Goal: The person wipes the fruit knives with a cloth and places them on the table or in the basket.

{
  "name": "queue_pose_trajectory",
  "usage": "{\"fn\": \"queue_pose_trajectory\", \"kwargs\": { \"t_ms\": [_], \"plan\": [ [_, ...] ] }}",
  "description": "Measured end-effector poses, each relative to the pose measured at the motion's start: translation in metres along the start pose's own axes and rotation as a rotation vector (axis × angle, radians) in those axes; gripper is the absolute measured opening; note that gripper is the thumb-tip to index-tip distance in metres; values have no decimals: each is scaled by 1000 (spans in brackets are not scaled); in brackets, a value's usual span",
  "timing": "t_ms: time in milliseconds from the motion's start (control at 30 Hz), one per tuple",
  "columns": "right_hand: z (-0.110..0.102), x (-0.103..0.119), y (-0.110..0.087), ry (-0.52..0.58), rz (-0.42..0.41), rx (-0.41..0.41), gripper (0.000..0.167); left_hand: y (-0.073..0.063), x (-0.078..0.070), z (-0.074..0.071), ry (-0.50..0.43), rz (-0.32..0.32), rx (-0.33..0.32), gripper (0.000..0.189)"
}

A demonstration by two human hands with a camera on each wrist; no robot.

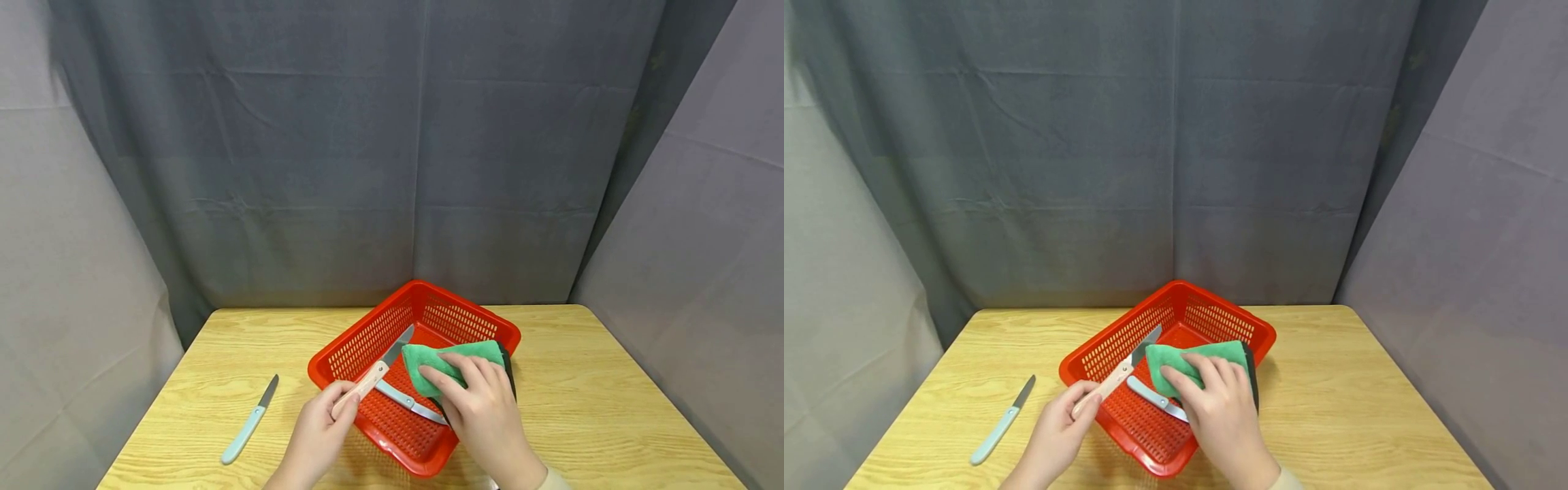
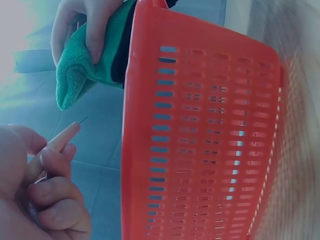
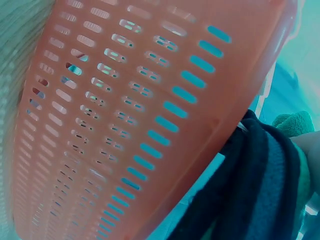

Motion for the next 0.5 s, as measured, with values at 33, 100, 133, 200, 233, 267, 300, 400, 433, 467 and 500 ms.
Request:
{"fn": "queue_pose_trajectory", "kwargs": {
  "t_ms": [33, 100, 133, 200, 233, 267, 300, 400, 433, 467, 500],
  "plan": [
    [0, 0, 0, 1, -2, 3, 33, 0, -1, 0, 0, 5, 1, 8],
    [0, 2, 0, 1, -9, 0, 35, 0, -3, 0, 5, 13, 5, 8],
    [0, 3, 0, 0, -13, -3, 33, 0, -3, 1, 4, 16, 8, 8],
    [-1, 4, 1, -1, -17, -8, 24, 1, -4, 1, 4, 22, 15, 8],
    [-1, 5, 1, -2, -19, -11, 22, 1, -5, 2, 7, 23, 18, 8],
    [-1, 6, 1, -4, -24, -19, 24, 1, -6, 3, 8, 23, 21, 8],
    [-1, 7, 2, -4, -25, -21, 30, 1, -6, 3, 9, 21, 25, 8],
    [-2, 10, 2, -8, -37, -37, 41, 1, -9, 5, 18, 22, 33, 8],
    [-2, 11, 3, -9, -40, -39, 41, 1, -9, 5, 20, 21, 35, 8],
    [-2, 12, 3, -9, -42, -40, 41, 1, -10, 5, 22, 20, 38, 8],
    [-2, 12, 3, -8, -41, -35, 40, 1, -11, 6, 23, 19, 40, 9]
  ]
}}
Point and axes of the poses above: each hand's wrist, its own y-axis towards the middle knuckle, its own z-axis out of the palm, x = y × z, the point moved 10 cm from there along y, towards the middle knuckle, and after that the axes turned 13 degrees about x, right-handed, at the moved point
